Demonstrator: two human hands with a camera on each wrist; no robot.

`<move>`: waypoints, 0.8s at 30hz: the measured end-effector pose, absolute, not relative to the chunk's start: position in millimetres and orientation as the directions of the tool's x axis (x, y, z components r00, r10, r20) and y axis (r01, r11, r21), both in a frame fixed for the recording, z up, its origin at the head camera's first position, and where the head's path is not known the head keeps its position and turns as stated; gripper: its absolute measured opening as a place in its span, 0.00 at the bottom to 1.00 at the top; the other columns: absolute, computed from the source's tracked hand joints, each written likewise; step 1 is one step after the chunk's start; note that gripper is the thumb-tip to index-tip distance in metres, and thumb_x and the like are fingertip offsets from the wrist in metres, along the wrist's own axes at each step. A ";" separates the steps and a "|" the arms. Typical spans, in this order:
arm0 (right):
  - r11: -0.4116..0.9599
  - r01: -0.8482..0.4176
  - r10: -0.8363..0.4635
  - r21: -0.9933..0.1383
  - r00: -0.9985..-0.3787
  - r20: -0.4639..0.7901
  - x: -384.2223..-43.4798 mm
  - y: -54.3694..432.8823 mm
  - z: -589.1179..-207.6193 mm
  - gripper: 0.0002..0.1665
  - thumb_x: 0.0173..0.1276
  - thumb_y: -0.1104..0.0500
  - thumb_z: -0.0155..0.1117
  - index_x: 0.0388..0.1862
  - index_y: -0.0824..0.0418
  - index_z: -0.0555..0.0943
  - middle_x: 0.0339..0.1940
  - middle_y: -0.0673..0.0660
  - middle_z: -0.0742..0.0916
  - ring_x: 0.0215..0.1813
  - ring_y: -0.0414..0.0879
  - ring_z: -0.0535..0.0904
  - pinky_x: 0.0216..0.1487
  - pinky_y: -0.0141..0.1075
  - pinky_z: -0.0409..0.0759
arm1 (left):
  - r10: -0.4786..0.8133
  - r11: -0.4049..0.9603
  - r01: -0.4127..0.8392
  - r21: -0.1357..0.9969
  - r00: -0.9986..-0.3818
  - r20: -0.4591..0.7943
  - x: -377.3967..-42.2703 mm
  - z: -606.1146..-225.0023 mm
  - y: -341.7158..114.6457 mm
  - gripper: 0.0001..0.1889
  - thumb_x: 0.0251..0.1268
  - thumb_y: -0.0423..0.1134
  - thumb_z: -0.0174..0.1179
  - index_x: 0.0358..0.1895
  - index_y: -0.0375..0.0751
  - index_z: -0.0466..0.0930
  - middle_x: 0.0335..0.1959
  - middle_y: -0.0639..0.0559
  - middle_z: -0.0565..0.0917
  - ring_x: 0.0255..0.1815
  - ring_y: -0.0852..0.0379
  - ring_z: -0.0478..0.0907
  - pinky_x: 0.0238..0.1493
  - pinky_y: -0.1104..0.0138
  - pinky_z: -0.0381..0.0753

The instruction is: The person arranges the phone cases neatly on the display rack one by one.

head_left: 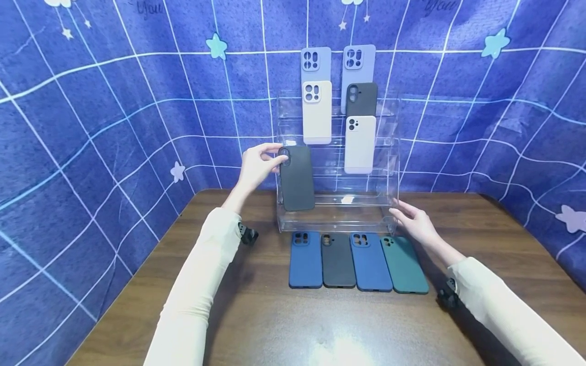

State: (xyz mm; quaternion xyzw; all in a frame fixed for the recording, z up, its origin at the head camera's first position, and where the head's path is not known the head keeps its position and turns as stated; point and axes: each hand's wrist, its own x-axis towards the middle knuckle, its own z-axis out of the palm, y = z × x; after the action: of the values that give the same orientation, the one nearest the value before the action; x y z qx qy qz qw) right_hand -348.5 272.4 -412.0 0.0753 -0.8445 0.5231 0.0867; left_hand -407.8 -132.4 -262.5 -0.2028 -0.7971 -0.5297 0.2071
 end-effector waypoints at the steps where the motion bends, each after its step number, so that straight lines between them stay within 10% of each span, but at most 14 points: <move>1: 0.444 -0.217 -0.038 -0.869 -0.974 0.224 -348.4 272.5 -411.8 0.38 0.68 0.42 0.55 0.70 0.60 0.63 0.65 0.64 0.74 0.46 0.34 0.82 0.43 0.18 0.77 | 0.099 0.357 0.543 0.760 -0.831 0.547 -409.0 -260.7 -131.0 0.20 0.52 0.42 0.70 0.50 0.41 0.82 0.45 0.41 0.85 0.19 0.64 0.81 0.26 0.65 0.84; 24: 0.400 -0.215 -0.036 -0.891 -0.975 0.219 -351.9 273.4 -414.1 0.37 0.68 0.43 0.57 0.70 0.61 0.64 0.66 0.63 0.72 0.43 0.23 0.78 0.45 0.20 0.78 | 0.013 0.294 0.619 0.729 -0.765 0.644 -436.6 -224.1 -98.0 0.20 0.55 0.40 0.68 0.51 0.39 0.81 0.47 0.43 0.84 0.27 0.61 0.83 0.28 0.65 0.85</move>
State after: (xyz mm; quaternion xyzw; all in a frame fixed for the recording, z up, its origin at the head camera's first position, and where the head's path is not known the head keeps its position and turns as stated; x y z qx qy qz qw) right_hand -351.9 273.4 -414.1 0.0753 -0.8325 0.5427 0.0823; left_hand -436.6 -98.0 -224.1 -0.2085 -0.7568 -0.5565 0.2723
